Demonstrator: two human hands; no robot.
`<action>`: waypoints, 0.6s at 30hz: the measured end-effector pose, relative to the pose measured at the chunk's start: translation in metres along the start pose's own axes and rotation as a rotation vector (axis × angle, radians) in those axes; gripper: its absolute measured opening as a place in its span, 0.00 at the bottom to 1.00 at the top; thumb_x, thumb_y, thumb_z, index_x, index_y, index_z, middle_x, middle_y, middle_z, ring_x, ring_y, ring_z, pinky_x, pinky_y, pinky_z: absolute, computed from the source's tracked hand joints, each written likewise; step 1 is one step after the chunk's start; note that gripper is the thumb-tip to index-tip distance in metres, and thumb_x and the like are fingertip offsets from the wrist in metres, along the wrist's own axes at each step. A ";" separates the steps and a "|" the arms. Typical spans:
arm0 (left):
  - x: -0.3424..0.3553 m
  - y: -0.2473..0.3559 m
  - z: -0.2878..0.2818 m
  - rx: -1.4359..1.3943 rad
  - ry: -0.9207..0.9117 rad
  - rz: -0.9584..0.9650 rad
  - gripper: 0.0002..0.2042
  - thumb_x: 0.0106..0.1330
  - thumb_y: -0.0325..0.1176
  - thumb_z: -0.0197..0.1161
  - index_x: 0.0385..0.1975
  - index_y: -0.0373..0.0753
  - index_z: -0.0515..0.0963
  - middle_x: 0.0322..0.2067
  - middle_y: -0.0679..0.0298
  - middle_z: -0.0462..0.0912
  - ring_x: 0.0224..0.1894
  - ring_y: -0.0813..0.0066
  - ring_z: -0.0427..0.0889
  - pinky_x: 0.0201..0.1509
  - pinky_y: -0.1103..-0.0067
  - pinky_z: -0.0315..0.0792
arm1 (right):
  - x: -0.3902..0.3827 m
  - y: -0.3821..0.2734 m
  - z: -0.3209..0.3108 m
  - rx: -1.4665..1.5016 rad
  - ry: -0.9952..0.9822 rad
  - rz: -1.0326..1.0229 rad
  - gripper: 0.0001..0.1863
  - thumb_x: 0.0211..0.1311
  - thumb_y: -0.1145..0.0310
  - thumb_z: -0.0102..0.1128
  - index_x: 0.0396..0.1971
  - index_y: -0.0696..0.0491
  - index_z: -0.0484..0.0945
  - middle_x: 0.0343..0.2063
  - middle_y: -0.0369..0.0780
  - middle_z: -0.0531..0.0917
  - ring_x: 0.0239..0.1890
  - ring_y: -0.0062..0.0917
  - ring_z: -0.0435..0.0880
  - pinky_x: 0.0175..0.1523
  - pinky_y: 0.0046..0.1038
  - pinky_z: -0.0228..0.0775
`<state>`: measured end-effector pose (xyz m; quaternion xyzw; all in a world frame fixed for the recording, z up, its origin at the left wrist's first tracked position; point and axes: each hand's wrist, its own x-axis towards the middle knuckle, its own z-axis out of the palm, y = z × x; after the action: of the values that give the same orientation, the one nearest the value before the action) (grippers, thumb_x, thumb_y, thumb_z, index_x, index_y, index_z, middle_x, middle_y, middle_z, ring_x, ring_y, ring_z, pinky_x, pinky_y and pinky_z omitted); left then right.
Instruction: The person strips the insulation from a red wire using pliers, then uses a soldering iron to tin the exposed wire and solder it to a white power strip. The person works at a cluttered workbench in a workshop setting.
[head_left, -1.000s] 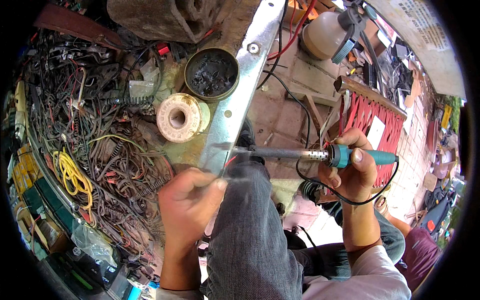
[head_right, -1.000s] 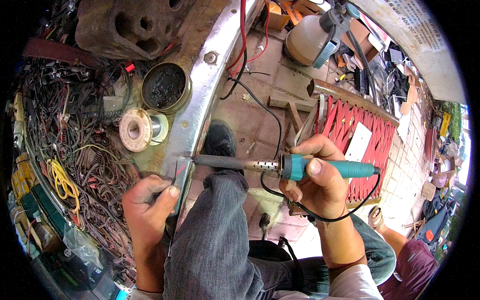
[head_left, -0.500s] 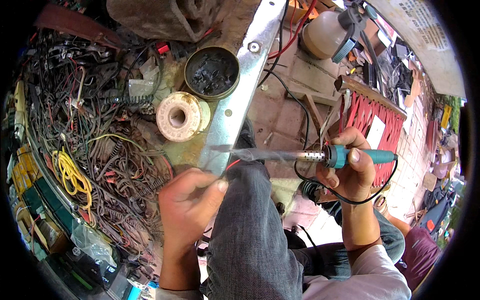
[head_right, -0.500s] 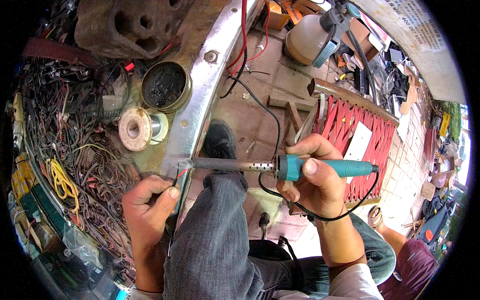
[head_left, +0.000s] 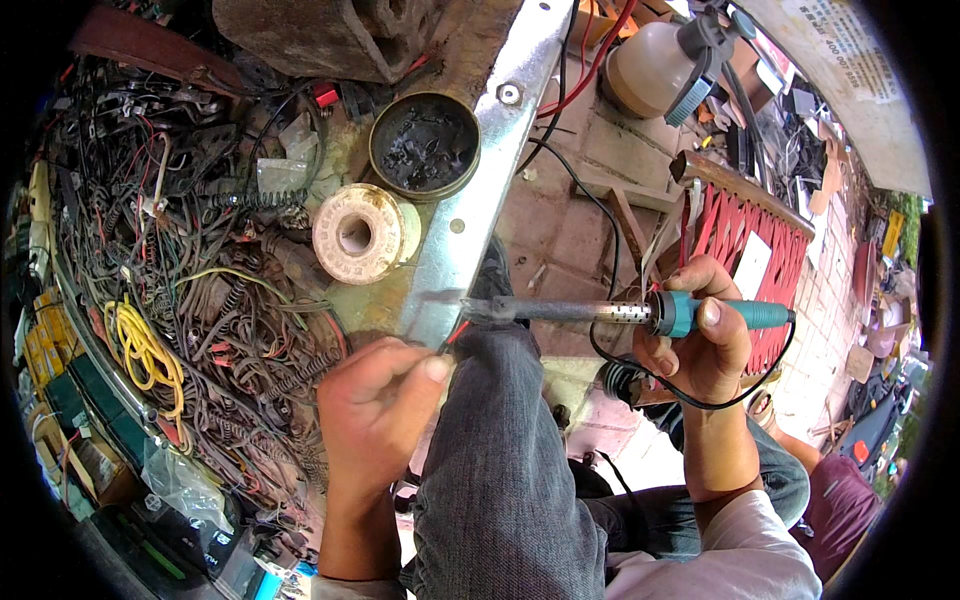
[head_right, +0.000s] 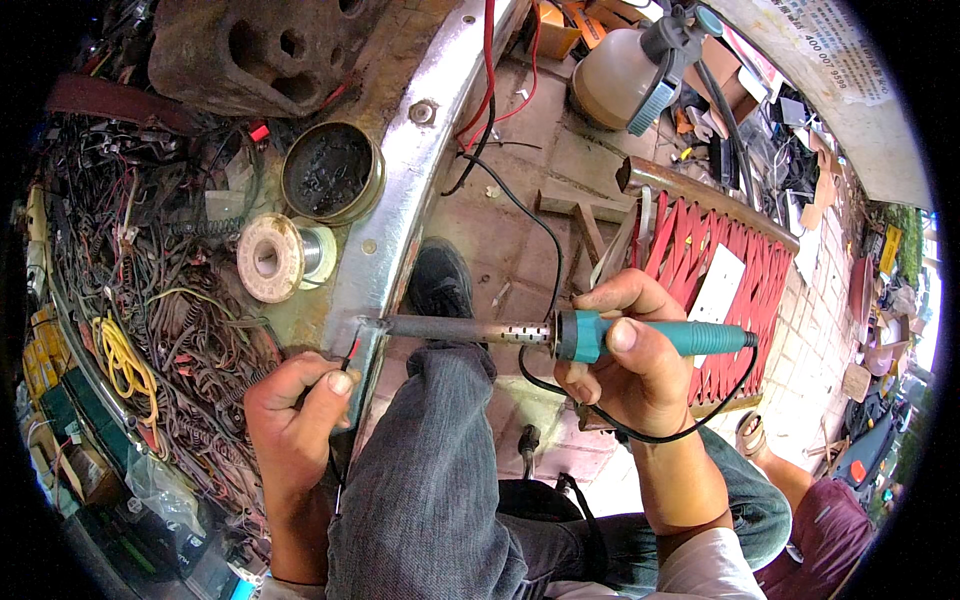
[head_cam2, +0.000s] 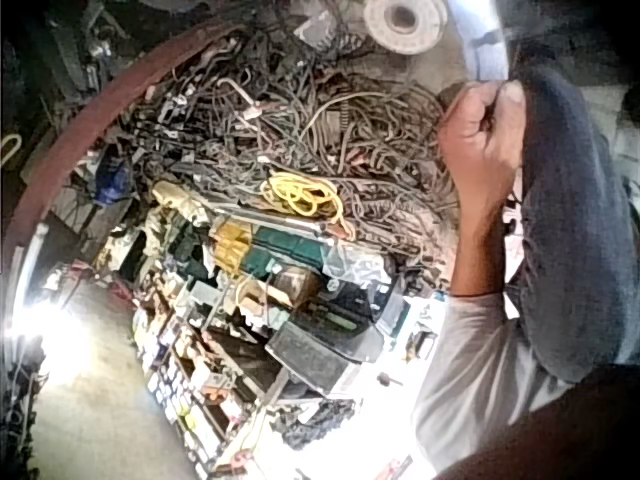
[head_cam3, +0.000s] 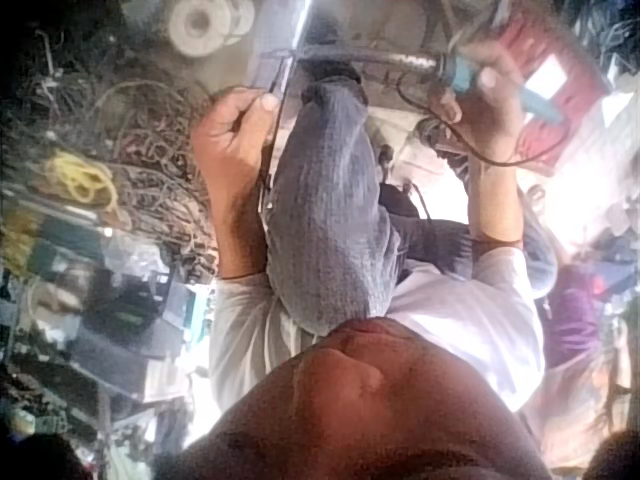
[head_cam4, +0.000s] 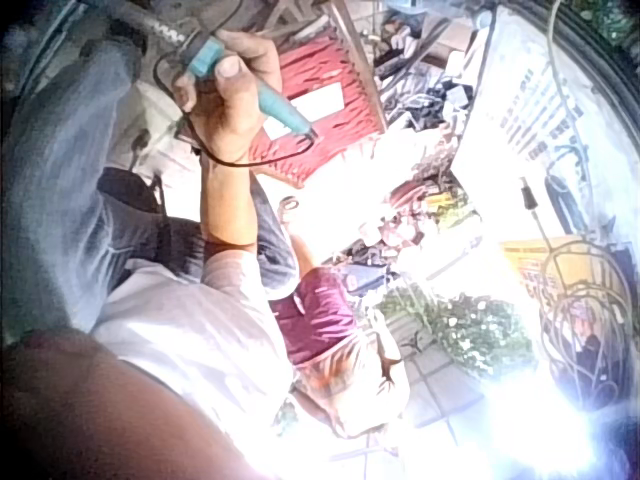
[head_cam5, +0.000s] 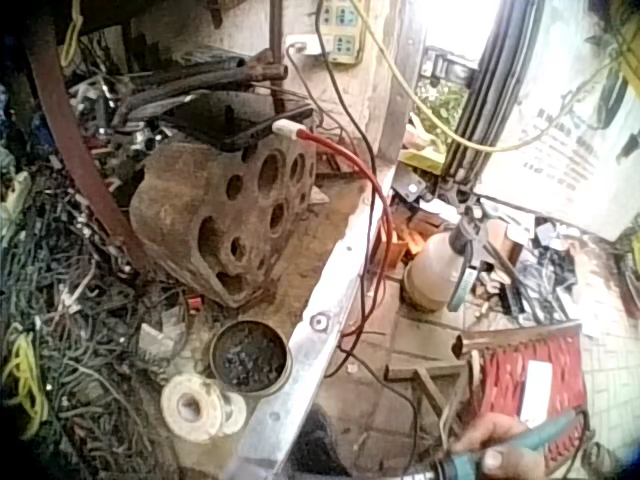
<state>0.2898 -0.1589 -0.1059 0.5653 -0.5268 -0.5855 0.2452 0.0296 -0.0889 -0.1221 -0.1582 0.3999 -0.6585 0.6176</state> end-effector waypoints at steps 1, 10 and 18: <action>0.000 0.000 0.000 0.005 0.001 -0.011 0.04 0.56 0.23 0.62 0.27 0.28 0.79 0.21 0.64 0.76 0.23 0.81 0.72 0.27 0.84 0.64 | 0.000 0.000 0.000 0.002 0.003 -0.002 0.15 0.56 0.67 0.54 0.40 0.61 0.70 0.19 0.50 0.78 0.11 0.25 0.68 0.16 0.24 0.59; 0.000 -0.002 0.002 0.018 0.021 0.024 0.07 0.61 0.26 0.57 0.26 0.28 0.78 0.17 0.68 0.73 0.18 0.85 0.67 0.23 0.86 0.62 | -0.002 -0.001 0.000 -0.017 0.015 -0.004 0.15 0.57 0.67 0.54 0.40 0.61 0.70 0.18 0.50 0.78 0.11 0.25 0.68 0.16 0.24 0.59; 0.000 0.000 0.002 0.006 0.016 0.007 0.09 0.62 0.28 0.56 0.25 0.28 0.78 0.17 0.68 0.73 0.18 0.85 0.67 0.23 0.86 0.62 | -0.002 0.000 -0.001 0.002 0.011 -0.005 0.15 0.56 0.68 0.54 0.40 0.62 0.70 0.18 0.50 0.78 0.11 0.25 0.69 0.16 0.25 0.60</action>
<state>0.2878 -0.1581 -0.1067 0.5687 -0.5286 -0.5786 0.2496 0.0295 -0.0871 -0.1221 -0.1548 0.4021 -0.6613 0.6140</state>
